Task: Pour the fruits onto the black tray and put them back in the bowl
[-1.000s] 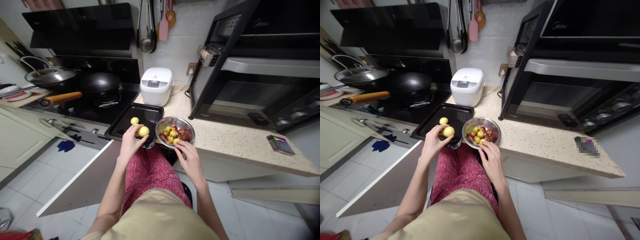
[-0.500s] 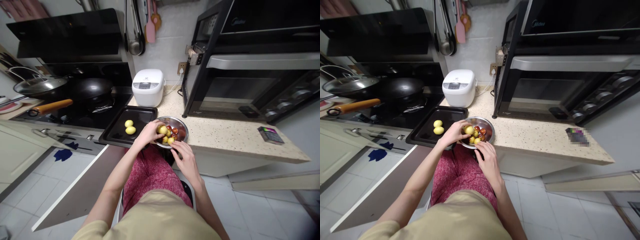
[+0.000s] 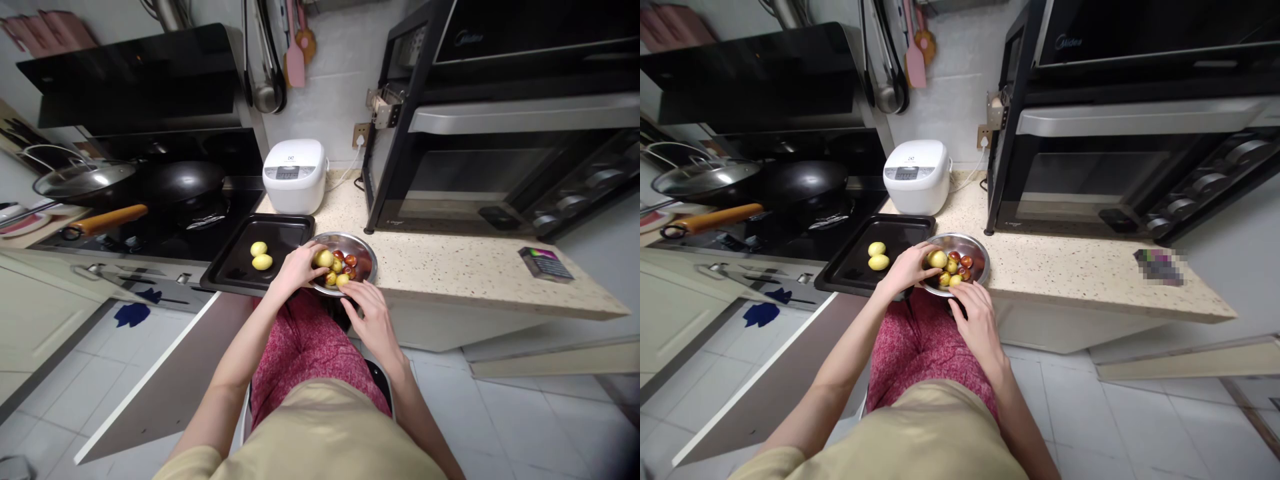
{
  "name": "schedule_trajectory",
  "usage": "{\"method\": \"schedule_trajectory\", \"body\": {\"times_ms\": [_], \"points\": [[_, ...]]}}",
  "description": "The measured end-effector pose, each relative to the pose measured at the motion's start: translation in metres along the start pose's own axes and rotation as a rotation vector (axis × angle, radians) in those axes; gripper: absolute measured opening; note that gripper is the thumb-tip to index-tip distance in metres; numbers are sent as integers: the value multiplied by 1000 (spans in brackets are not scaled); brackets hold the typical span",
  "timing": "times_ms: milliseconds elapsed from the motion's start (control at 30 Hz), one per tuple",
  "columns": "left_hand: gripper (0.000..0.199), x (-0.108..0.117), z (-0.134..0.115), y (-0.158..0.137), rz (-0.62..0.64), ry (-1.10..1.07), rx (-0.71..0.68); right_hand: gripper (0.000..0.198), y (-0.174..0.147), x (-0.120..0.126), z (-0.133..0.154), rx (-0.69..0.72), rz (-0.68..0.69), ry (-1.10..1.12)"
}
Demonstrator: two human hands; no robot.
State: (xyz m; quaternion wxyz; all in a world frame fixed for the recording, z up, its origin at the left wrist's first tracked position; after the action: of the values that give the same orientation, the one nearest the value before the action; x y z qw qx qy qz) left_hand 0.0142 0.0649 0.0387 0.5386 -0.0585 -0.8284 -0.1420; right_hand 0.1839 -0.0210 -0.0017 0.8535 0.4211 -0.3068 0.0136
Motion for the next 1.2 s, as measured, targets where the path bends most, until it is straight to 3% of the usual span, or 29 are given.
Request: {"method": "schedule_trajectory", "body": {"times_ms": [333,767,933,1033,1200], "points": [[41,-1,2,1,-31,-30,-4,21,1,-1,1,11,-5,-7],[56,-3,3,2,-12,-32,-4,21,1,-2,1,-4,0,4],[56,14,15,-9,-122,-101,-21,21,1,-1,1,12,-5,8],[50,34,39,-30,-259,-91,83,21,0,0,0,6,-2,6],[30,48,89,-72,-347,109,476,20,1,-3,1,14,-7,2]]}}
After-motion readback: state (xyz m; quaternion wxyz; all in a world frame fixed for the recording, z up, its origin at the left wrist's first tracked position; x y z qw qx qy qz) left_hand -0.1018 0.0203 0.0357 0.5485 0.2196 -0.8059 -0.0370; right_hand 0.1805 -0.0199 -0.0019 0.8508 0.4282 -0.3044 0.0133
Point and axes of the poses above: each hand's wrist, its own y-axis towards the middle knuckle, its own x-axis out of the back of the hand, z = x × y, the point moved 7 cm from there along y, towards the middle knuckle, and after that the axes turned 6 degrees about x, right-handed, at the moved point
